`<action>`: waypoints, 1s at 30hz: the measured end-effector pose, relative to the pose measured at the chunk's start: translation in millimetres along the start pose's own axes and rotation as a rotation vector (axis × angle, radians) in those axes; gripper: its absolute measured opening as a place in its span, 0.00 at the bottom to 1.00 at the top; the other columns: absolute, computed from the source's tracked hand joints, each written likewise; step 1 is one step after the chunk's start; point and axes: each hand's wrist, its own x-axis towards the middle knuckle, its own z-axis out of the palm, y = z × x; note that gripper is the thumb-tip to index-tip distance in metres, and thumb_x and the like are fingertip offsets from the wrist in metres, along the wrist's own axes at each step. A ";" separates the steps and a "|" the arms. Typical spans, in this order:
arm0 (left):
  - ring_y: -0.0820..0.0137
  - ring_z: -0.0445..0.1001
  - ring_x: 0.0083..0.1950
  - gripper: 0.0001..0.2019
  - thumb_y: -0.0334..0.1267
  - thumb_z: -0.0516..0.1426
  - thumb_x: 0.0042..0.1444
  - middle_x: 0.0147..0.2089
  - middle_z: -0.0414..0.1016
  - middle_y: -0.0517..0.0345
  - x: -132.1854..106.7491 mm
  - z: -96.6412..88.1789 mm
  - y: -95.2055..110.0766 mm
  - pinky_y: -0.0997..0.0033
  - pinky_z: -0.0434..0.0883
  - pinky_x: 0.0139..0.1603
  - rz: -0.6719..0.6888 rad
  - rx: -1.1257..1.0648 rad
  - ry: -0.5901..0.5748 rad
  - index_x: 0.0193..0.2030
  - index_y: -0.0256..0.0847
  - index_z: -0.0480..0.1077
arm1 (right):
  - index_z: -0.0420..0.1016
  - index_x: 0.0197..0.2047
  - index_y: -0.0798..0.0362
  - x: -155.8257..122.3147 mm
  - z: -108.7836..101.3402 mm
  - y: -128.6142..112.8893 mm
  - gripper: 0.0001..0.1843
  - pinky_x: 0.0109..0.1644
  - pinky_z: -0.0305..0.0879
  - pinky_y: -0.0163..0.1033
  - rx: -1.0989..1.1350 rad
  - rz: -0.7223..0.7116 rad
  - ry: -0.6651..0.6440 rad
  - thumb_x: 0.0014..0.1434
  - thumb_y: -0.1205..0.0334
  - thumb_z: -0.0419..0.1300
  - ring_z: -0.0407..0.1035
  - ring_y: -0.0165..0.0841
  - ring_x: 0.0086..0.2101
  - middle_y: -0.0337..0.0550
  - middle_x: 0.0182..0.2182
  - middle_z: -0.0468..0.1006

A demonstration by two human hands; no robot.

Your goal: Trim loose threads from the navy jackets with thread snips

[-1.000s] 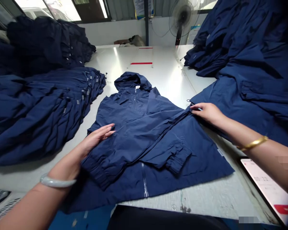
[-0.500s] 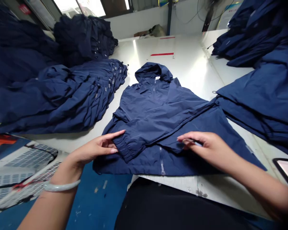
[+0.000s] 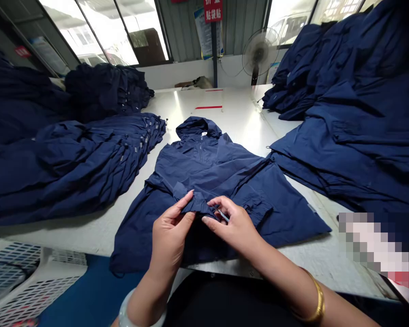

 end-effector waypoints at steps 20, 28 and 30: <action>0.62 0.72 0.54 0.18 0.31 0.60 0.54 0.54 0.71 0.53 -30.7 5.9 -22.4 0.65 0.71 0.55 0.422 0.420 -0.051 0.53 0.47 0.73 | 0.75 0.44 0.44 -34.4 -16.6 5.1 0.12 0.51 0.65 0.40 0.237 -0.217 0.407 0.56 0.65 0.63 0.69 0.35 0.43 0.39 0.40 0.75; 0.68 0.74 0.40 0.03 0.37 0.66 0.50 0.36 0.76 0.56 -20.8 9.2 -12.9 0.73 0.71 0.44 0.262 0.198 -0.064 0.32 0.41 0.79 | 0.75 0.41 0.46 -23.7 -30.2 17.3 0.23 0.53 0.63 0.41 0.065 -0.312 0.476 0.46 0.78 0.52 0.68 0.36 0.45 0.40 0.42 0.72; 0.71 0.74 0.35 0.06 0.36 0.68 0.45 0.32 0.76 0.59 -18.3 11.8 -6.6 0.74 0.73 0.39 0.036 -0.073 -0.110 0.29 0.40 0.77 | 0.75 0.39 0.48 -19.9 -35.3 17.3 0.21 0.51 0.63 0.40 0.030 -0.319 0.526 0.44 0.78 0.53 0.68 0.36 0.44 0.40 0.40 0.73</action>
